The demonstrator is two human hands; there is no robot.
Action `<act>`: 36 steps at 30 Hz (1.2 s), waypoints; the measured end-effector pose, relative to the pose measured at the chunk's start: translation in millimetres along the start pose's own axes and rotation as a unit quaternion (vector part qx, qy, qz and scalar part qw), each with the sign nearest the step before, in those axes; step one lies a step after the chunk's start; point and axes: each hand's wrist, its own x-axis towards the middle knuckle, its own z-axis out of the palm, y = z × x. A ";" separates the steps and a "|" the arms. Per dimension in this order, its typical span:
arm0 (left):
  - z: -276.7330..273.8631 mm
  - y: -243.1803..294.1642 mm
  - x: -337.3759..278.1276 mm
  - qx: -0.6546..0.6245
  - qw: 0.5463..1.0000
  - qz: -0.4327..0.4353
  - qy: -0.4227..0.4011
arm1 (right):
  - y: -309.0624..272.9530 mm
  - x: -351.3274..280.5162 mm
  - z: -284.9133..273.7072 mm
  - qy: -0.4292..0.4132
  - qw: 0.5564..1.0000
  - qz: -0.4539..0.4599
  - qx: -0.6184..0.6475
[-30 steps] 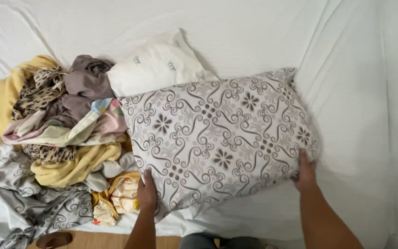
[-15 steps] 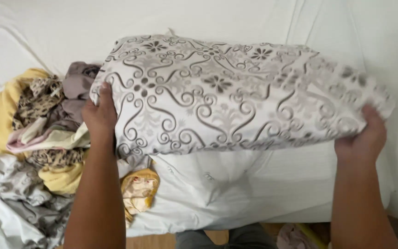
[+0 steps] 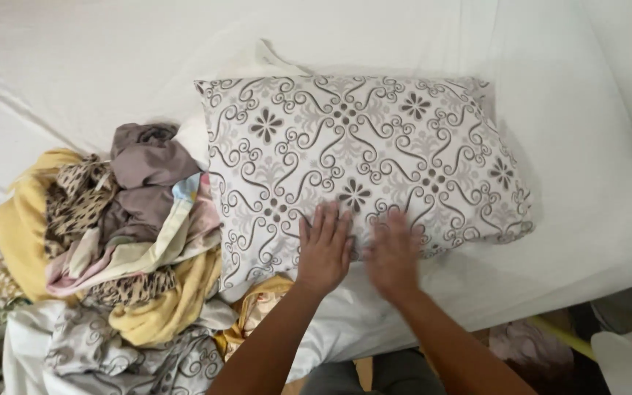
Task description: The person puts a patterned pillowcase on a pillow, smoothing it out and placing it on a nearby surface. They then pick up a second pillow and a checkered pillowcase, insert the pillow into the case, and smooth the fabric to fit.
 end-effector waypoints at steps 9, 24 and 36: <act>29.4 -70.2 143.3 0.067 0.998 0.004 0.022 | 35.1 159.9 56.9 -0.160 0.986 -0.008 -0.037; 11.6 -16.4 -25.7 -0.042 0.996 -0.045 -0.067 | -2.5 3.3 3.3 -0.251 0.966 0.016 0.061; 5.6 -143.3 175.5 0.094 0.978 -0.165 0.092 | -57.7 259.8 126.3 -0.129 0.991 -0.031 0.033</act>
